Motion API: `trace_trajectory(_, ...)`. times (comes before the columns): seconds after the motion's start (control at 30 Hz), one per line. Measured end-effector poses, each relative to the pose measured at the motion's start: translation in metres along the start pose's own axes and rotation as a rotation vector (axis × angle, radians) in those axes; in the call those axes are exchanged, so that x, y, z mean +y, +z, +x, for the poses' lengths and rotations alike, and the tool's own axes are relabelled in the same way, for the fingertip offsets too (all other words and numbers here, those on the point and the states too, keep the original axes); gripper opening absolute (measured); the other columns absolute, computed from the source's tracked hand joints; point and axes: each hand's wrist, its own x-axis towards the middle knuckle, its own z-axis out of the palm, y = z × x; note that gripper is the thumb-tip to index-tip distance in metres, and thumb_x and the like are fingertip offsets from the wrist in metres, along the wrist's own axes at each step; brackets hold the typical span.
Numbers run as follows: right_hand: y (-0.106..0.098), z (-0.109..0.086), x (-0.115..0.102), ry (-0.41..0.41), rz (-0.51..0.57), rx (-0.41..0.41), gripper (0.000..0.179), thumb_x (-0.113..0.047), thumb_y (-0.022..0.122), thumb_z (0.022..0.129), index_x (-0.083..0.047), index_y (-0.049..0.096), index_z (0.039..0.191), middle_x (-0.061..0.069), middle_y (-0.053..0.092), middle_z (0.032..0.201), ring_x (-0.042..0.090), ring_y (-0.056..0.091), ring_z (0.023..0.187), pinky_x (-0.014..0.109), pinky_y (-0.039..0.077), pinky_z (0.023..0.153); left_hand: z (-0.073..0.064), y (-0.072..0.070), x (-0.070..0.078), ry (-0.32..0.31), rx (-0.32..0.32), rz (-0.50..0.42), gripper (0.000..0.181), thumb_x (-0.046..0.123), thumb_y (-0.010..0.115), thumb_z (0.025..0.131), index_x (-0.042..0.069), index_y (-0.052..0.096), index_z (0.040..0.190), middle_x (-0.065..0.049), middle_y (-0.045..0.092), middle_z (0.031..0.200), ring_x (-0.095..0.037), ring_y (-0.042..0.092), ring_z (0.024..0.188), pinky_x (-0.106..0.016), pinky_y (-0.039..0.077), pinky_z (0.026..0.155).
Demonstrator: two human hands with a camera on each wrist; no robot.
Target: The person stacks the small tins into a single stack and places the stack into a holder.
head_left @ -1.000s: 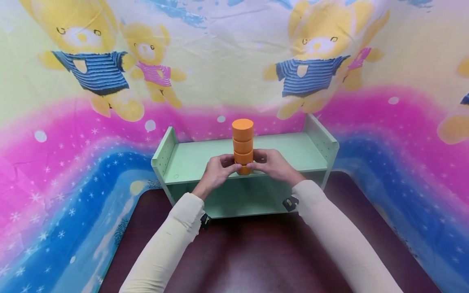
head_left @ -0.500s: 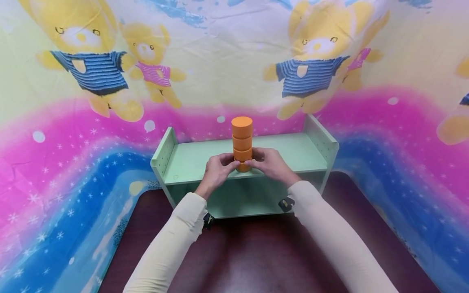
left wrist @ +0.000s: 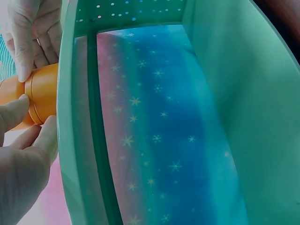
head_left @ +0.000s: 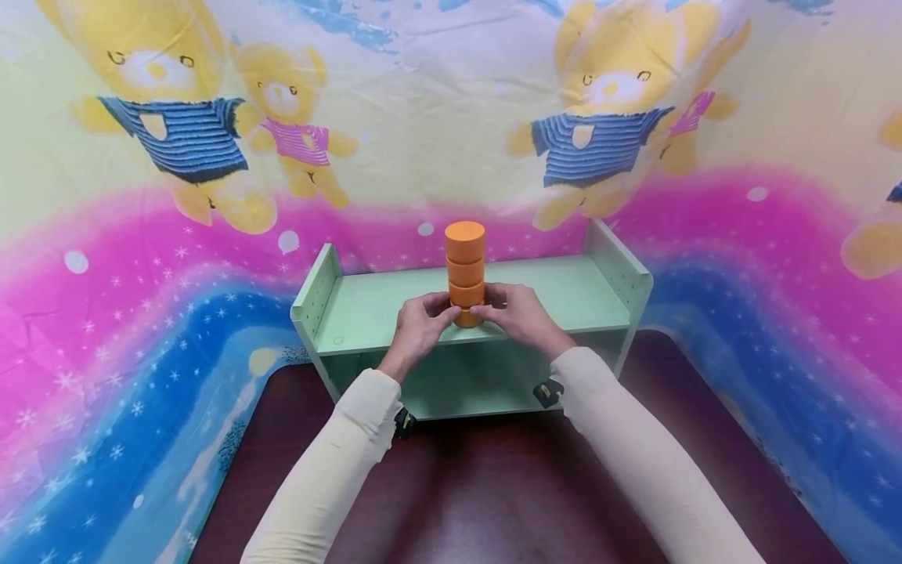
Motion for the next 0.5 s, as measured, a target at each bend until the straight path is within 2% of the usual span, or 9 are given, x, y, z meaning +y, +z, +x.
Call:
trace_trajectory(0.1, -0.002, -0.002, 0.000, -0.006, -0.034, 0.006, 0.060, -0.036, 0.069, 0.083, -0.009, 0.051, 0.133, 0.009, 0.057, 0.128, 0.026, 0.056, 0.112, 0.042, 0.048, 0.094, -0.002, -0.002, -0.001, -0.012, 0.008, 0.001, 0.042, 0.031, 0.068, 0.086, 0.010, 0.063, 0.121, -0.002, 0.065, 0.113, -0.015, 0.061, 0.104, -0.033, 0.051, 0.091)
trace_trajectory(0.23, -0.005, -0.008, 0.000, -0.014, -0.130, 0.021, 0.066, -0.040, 0.068, 0.083, -0.007, 0.047, 0.137, 0.011, 0.052, 0.132, 0.028, 0.050, 0.120, 0.046, 0.043, 0.099, -0.009, -0.007, -0.002, -0.020, 0.012, -0.018, 0.048, 0.034, 0.068, 0.086, 0.007, 0.059, 0.125, -0.007, 0.061, 0.121, -0.017, 0.058, 0.110, -0.035, 0.050, 0.093)
trace_trajectory(0.37, -0.008, -0.015, 0.000, -0.040, -0.226, 0.033, 0.072, -0.040, 0.067, 0.085, 0.000, 0.042, 0.138, 0.017, 0.047, 0.136, 0.031, 0.043, 0.126, 0.048, 0.037, 0.104, -0.018, -0.013, -0.004, 0.012, 0.011, -0.017, 0.053, 0.034, 0.067, 0.086, 0.005, 0.055, 0.129, -0.010, 0.056, 0.128, -0.019, 0.055, 0.115, -0.034, 0.049, 0.093)
trace_trajectory(0.5, -0.011, -0.026, -0.002, -0.104, -0.302, 0.040, 0.072, -0.037, 0.067, 0.086, 0.004, 0.039, 0.139, 0.021, 0.044, 0.137, 0.034, 0.041, 0.127, 0.049, 0.035, 0.105, -0.028, -0.020, -0.007, 0.062, 0.004, 0.035, 0.057, 0.038, 0.067, 0.086, 0.005, 0.054, 0.130, -0.009, 0.055, 0.130, -0.021, 0.054, 0.116, -0.032, 0.049, 0.093)
